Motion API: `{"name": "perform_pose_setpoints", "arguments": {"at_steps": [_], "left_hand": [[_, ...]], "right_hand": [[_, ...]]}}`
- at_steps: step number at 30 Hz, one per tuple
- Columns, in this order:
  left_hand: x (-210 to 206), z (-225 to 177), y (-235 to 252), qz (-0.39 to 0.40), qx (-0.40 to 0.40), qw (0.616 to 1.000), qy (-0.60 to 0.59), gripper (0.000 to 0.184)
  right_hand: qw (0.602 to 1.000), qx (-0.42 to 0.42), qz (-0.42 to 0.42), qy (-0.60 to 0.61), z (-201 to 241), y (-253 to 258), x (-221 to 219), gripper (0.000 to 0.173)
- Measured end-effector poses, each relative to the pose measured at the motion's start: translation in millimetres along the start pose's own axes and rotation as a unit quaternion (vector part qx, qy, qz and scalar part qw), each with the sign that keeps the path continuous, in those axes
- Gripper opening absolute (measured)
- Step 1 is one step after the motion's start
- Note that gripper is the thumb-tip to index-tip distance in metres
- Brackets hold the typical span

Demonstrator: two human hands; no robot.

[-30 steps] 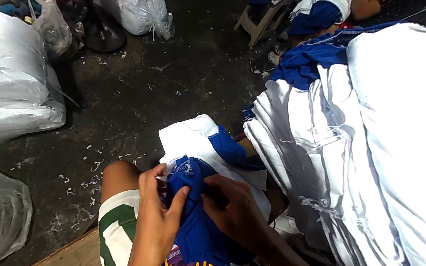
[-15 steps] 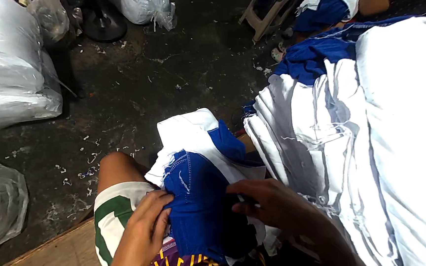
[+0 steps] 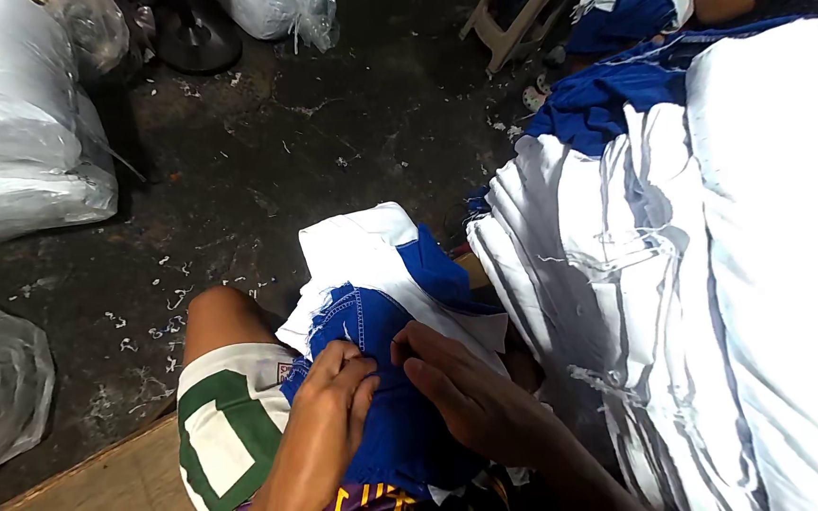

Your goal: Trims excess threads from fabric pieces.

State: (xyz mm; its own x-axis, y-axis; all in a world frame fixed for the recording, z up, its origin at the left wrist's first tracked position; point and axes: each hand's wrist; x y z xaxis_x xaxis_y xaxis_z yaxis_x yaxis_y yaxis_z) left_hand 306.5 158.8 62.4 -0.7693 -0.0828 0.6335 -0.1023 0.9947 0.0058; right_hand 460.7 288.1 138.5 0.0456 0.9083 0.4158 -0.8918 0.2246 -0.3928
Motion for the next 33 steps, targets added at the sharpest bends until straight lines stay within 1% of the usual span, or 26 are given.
{"name": "perform_pose_setpoints", "arguments": {"at_steps": [5, 6, 11, 13, 16, 19, 23, 25, 29, 32, 33], "left_hand": [[20, 13, 6, 0.061, 0.000, 0.995, -0.078, 0.023], [24, 15, 8, 0.070, 0.003, 0.994, -0.078, 0.022], [23, 7, 12, 0.108, 0.012, 0.994, 0.023, 0.020], [21, 5, 13, 0.098, 0.003, 0.994, 0.057, 0.022], [19, 8, 13, 0.082, -0.009, 0.993, 0.090, 0.022], [18, 9, 12, 0.070, -0.011, 0.992, 0.102, 0.019], [17, 5, 12, 0.044, 0.010, 0.992, 0.116, 0.011], [16, 4, 11, 0.034, 0.016, 0.991, 0.125, 0.010], [13, 4, 12, 0.022, 0.012, 0.990, 0.140, 0.012], [13, 7, 12, 0.026, 0.019, 0.992, 0.125, 0.008], [15, 8, 11, 0.035, 0.023, 0.993, 0.110, 0.007]], "right_hand": [[0.999, -0.028, 0.037, -0.004, -5, -7, 0, 0.046], [0.998, -0.036, 0.051, -0.003, -4, -7, 2, 0.046], [0.995, -0.040, 0.087, -0.006, -4, -6, 8, 0.044], [0.995, -0.048, 0.082, -0.040, -2, -5, 8, 0.045], [0.987, -0.087, 0.073, -0.115, 1, -3, 4, 0.049], [0.974, -0.119, 0.072, -0.180, 6, 2, 0, 0.048], [0.953, -0.143, 0.090, -0.253, 15, 12, -1, 0.047], [0.945, -0.142, 0.099, -0.279, 19, 17, -1, 0.046], [0.927, -0.121, 0.074, -0.346, 20, 24, -9, 0.037], [0.911, -0.069, 0.011, -0.407, 8, 24, -17, 0.031], [0.909, -0.063, 0.003, -0.411, 7, 23, -18, 0.030]]}}
Point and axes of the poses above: each hand's wrist, its own y-axis towards the middle knuckle, its own x-axis out of the back of the hand, z = x × y, and after that the axes turned 13 degrees about z, right-handed
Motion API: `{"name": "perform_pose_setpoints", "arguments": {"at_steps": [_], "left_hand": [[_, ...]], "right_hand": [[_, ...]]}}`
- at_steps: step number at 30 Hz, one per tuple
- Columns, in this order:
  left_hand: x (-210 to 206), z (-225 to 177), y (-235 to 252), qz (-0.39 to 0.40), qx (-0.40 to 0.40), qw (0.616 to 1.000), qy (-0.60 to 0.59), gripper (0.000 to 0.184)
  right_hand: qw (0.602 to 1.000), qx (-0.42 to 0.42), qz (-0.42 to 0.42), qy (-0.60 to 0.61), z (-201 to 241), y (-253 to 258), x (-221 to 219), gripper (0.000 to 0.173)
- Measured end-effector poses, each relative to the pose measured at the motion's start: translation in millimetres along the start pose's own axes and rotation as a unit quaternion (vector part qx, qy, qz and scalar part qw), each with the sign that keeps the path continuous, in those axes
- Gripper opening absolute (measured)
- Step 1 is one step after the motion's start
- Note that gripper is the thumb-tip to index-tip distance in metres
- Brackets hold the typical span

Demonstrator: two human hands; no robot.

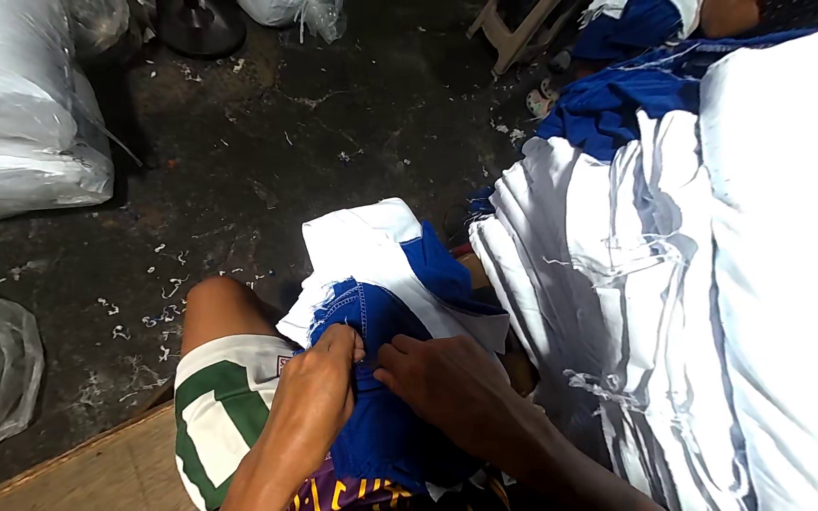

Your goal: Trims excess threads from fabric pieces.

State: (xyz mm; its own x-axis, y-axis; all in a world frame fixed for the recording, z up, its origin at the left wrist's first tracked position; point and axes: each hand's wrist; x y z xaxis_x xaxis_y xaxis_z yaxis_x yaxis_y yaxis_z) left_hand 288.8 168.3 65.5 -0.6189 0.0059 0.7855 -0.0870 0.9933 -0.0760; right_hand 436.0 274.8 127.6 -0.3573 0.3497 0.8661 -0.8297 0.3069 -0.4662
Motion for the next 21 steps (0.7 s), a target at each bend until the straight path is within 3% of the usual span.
{"name": "perform_pose_setpoints", "arguments": {"at_steps": [2, 4, 6, 7, 8, 10, 17, 21], "left_hand": [[4, 6, 0, 0.025, -0.002, 0.997, -0.069, 0.012], [12, 21, -2, 0.029, -0.007, 0.977, -0.209, 0.023], [25, 37, -6, -0.058, 0.033, 0.956, -0.285, 0.025], [32, 43, -7, -0.101, 0.077, 0.963, -0.238, 0.029], [37, 49, -10, -0.108, 0.113, 0.972, -0.177, 0.046], [42, 50, -12, -0.081, 0.140, 0.982, -0.101, 0.069], [-2, 4, -5, 0.017, 0.019, 0.994, -0.105, 0.019], [2, 14, -3, 0.028, -0.018, 0.997, -0.075, 0.020]], "right_hand": [[1.000, -0.002, 0.001, 0.015, -1, -1, 0, 0.030], [0.996, -0.001, 0.033, 0.079, -5, -3, 5, 0.036], [0.983, 0.001, 0.078, 0.167, -11, -6, 11, 0.044], [0.976, 0.005, 0.086, 0.199, -15, -9, 12, 0.047], [0.970, 0.007, 0.086, 0.225, -17, -11, 12, 0.048], [0.962, 0.008, 0.077, 0.263, -18, -12, 10, 0.049], [0.953, 0.017, 0.083, 0.289, -21, -7, 7, 0.050], [0.967, 0.006, 0.103, 0.233, -17, -7, 8, 0.050]]}}
Point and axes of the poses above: each hand's wrist, its own y-axis towards the middle knuckle, its own x-axis out of the back of the hand, z = x × y, and after that the axes turned 13 degrees about z, right-handed
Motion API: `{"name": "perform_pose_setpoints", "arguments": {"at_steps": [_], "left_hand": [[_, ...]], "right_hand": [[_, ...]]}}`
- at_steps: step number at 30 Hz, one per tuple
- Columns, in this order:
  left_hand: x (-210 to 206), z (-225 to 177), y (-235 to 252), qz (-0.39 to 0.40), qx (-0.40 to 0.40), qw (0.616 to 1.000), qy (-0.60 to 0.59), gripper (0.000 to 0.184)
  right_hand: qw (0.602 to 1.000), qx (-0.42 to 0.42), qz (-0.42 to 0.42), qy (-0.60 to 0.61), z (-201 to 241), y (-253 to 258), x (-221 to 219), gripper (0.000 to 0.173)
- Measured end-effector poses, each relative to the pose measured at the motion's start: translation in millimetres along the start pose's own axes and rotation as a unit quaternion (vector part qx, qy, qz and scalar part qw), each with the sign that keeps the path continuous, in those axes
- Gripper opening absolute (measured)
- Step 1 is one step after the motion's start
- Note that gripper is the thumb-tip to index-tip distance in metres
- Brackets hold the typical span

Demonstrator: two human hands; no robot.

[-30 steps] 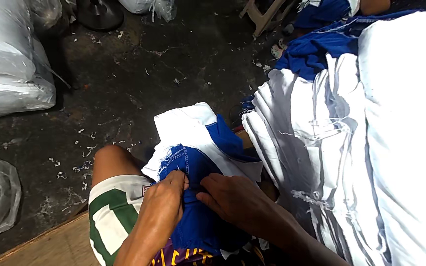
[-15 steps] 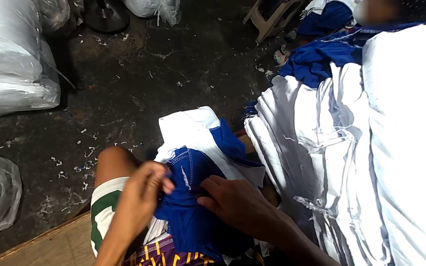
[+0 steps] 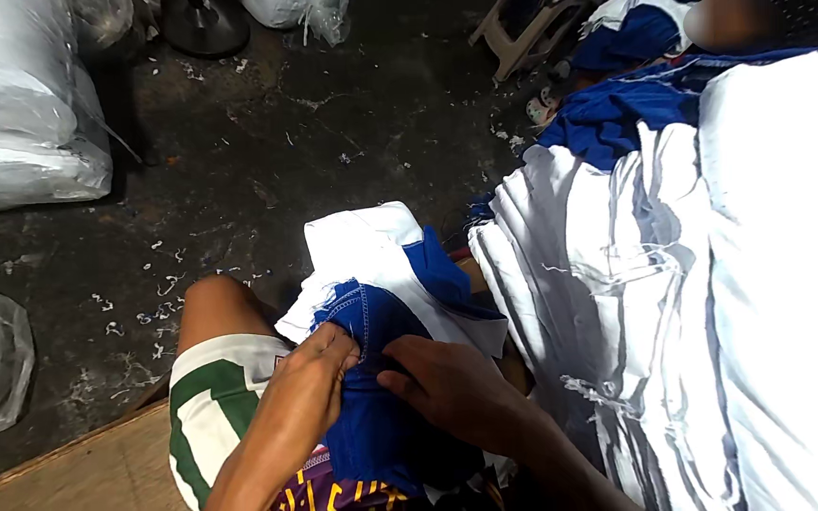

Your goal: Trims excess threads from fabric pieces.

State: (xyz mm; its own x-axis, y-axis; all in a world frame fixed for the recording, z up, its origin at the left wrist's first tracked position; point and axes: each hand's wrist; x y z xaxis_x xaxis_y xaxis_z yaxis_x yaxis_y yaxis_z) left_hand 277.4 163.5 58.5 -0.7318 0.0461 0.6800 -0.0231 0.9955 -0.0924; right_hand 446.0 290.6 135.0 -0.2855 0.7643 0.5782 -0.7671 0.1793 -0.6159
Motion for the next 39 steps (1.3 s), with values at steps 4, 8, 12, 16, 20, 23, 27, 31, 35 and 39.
{"name": "perform_pose_setpoints", "arguments": {"at_steps": [4, 8, 12, 16, 20, 23, 27, 31, 35, 39], "left_hand": [[4, -2, 1, -0.017, 0.005, 0.998, 0.053, 0.014], [2, -13, 4, -0.042, 0.024, 0.993, 0.111, 0.009], [7, -5, 4, -0.027, 0.025, 0.999, 0.021, 0.013], [31, 23, -3, -0.128, 0.087, 0.987, -0.037, 0.038], [35, 12, -14, -0.047, 0.076, 0.996, -0.012, 0.052], [16, -6, -12, 0.014, 0.025, 0.999, -0.020, 0.028], [5, -1, -4, -0.024, 0.038, 0.998, -0.045, 0.032], [11, 5, 1, 0.012, 0.078, 0.990, -0.117, 0.038], [2, 4, 5, -0.048, 0.128, 0.989, -0.048, 0.024], [1, -12, 6, -0.159, 0.104, 0.979, 0.075, 0.023]], "right_hand": [[0.997, -0.019, -0.011, -0.080, 9, 7, 0, 0.047], [0.984, -0.026, -0.069, -0.160, 18, 16, -9, 0.034], [0.980, 0.014, -0.114, -0.164, 9, 16, -13, 0.033], [0.999, -0.011, -0.041, -0.013, 3, 5, 1, 0.050], [0.998, 0.001, -0.039, 0.051, -5, 2, 3, 0.054], [0.999, 0.000, -0.045, 0.013, -6, 4, 1, 0.055], [0.992, -0.026, -0.122, -0.031, -8, 8, -3, 0.023], [0.992, -0.028, -0.123, 0.015, -14, 13, 2, 0.018], [0.995, -0.067, -0.057, 0.051, -10, 25, 12, 0.023], [0.993, -0.099, -0.018, 0.065, -2, 30, 19, 0.024]]}}
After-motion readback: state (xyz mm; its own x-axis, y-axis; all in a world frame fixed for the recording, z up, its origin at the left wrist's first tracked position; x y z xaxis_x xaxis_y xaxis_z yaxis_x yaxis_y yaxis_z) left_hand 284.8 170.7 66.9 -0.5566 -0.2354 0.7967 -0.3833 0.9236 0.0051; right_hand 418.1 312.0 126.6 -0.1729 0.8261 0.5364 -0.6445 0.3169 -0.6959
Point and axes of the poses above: each hand's wrist, its own y-axis towards the middle knuckle, its own x-axis out of the back of the hand, z = x × y, and after that the axes turned 13 degrees about z, right-handed
